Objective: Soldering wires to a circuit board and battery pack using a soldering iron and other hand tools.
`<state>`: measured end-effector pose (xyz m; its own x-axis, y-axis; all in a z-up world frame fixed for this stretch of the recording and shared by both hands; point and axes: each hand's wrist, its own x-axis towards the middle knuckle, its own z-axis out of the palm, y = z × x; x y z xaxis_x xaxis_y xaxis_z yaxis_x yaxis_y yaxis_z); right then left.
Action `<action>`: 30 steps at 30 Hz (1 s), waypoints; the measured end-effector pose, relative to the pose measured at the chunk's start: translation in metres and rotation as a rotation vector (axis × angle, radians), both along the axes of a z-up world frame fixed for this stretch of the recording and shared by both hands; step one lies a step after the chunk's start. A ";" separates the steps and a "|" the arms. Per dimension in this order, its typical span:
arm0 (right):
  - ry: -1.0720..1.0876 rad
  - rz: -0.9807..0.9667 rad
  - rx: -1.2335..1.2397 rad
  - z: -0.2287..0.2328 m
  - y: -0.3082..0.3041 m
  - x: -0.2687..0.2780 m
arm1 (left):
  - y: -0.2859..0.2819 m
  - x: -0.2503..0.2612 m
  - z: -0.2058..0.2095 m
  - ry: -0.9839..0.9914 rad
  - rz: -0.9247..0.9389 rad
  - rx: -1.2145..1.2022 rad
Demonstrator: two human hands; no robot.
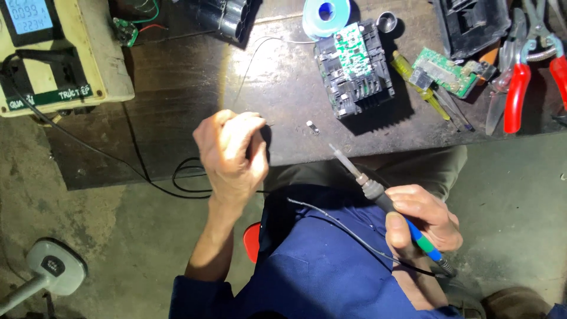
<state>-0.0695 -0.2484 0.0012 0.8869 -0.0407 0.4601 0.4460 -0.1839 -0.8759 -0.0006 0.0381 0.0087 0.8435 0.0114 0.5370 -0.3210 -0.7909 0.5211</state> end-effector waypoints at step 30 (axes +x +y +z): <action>-0.203 -0.712 0.147 -0.022 -0.054 -0.004 | -0.233 0.062 0.001 0.005 -0.559 0.291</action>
<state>-0.0735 -0.3027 -0.0207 0.5215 -0.6461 0.5572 0.4181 -0.3758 -0.8270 0.0615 -0.1951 0.0101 0.6823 -0.5781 0.4475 -0.7250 -0.6138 0.3125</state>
